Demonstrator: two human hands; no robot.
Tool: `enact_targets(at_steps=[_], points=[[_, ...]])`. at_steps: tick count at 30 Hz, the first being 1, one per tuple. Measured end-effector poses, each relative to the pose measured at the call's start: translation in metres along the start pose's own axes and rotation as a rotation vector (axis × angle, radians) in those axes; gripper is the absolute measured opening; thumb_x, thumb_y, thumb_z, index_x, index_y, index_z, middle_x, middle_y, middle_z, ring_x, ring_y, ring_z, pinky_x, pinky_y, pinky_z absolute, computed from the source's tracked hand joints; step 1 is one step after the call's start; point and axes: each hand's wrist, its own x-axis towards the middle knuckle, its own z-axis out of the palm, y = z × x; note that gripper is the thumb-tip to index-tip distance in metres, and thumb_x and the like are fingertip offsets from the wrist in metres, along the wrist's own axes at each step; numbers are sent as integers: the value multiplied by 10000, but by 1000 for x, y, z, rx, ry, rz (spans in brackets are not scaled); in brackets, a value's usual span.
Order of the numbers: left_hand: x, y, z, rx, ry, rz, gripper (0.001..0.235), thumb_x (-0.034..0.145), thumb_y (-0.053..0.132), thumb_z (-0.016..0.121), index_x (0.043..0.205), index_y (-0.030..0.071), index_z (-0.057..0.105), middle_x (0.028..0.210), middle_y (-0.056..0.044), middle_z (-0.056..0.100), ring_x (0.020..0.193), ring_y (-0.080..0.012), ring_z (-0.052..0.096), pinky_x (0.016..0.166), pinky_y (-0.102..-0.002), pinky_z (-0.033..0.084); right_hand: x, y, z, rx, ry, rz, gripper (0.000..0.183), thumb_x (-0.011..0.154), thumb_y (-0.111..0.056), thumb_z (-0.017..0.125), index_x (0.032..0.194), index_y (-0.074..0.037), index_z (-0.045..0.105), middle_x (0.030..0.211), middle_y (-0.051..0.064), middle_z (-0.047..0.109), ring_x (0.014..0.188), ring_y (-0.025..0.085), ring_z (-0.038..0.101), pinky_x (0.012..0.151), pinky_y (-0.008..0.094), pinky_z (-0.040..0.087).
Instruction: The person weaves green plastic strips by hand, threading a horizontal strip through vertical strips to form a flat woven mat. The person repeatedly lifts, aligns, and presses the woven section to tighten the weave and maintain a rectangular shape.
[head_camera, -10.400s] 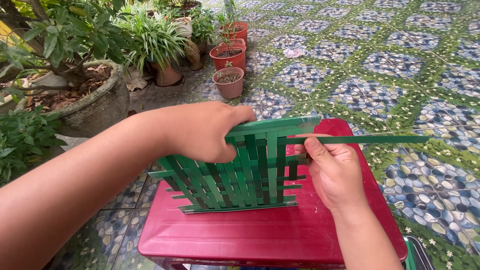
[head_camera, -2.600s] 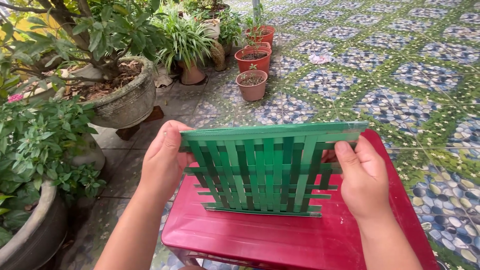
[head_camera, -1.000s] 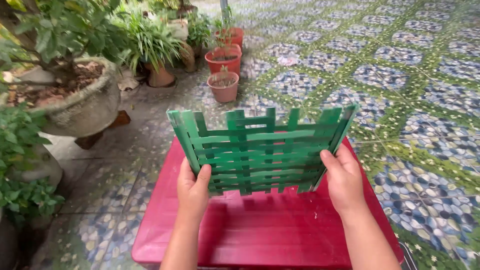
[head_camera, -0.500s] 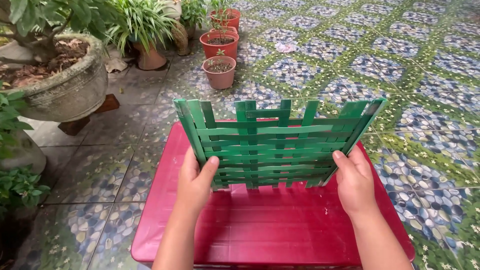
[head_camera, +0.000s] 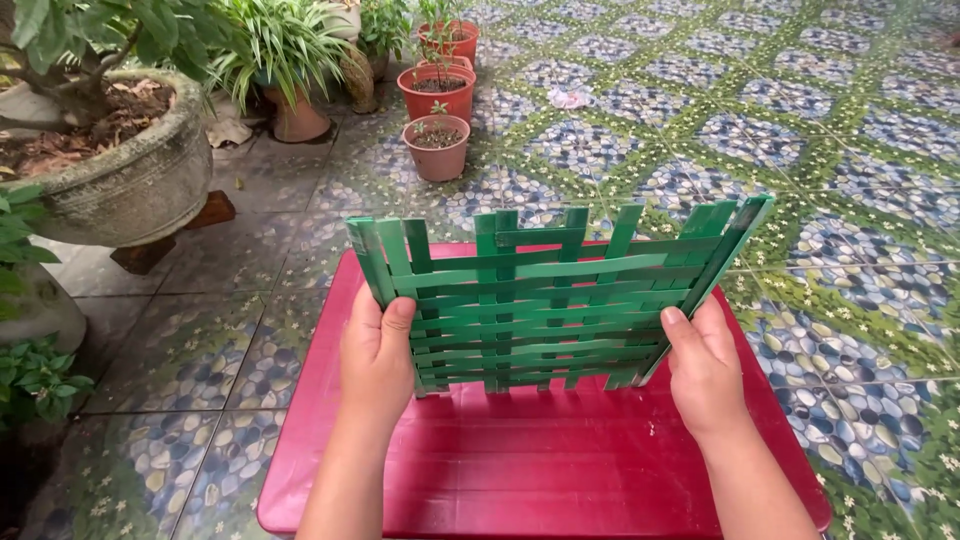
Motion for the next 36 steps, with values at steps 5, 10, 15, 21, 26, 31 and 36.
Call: enact_targets(at_steps=[5,10,15,21,26,31,36], points=[[1,3,-4,-31,-14,31,317,894,215,481,1176,83,539,992,-86,625,960,-138,493,868,-435,431,-6,-3,2,-90,29,-128,371,910,-149,389,1261,-32,410,1163,117,516,1079,177,459,976,381,346],[-1,10,-7,-17,-100,-148,403,833,383,428,1119,121,538,995,13,623,934,-126,574,774,-273,439,-31,-91,19,-775,256,-894,331,839,34,464,1146,156,446,1144,298,495,1112,423,464,1004,487,382],[0,3,-9,-9,-116,-130,410,818,445,424,1040,131,568,884,34,632,817,-106,579,674,-251,437,-17,-171,96,-816,-239,-896,446,773,-235,496,1147,9,488,1142,171,531,1115,348,463,966,473,339],[-1,-4,-8,80,-97,-130,157,860,270,403,908,146,487,709,57,500,656,-85,433,580,-262,344,22,-161,159,-1257,-537,-958,828,725,-557,538,1277,24,331,1232,203,447,1170,373,372,982,489,245],[-2,-12,-9,97,-112,-110,243,890,292,400,712,143,328,594,68,297,574,-88,267,501,-279,245,27,-151,167,-1407,-667,-817,844,678,-571,557,1264,2,357,1050,146,566,927,334,548,764,454,426],[-2,-4,-8,90,-109,-85,260,872,388,414,862,146,508,641,63,463,601,-100,404,552,-267,344,30,-178,157,-1350,-759,-711,800,717,-493,580,1323,-46,310,1178,185,499,1038,354,489,824,498,393],[-3,5,-9,7,-114,-109,345,846,425,407,972,141,558,784,45,592,711,-108,528,616,-260,410,35,-173,136,-1454,-631,-614,672,769,-504,453,1294,-95,366,1200,154,491,1084,384,450,826,515,375]])
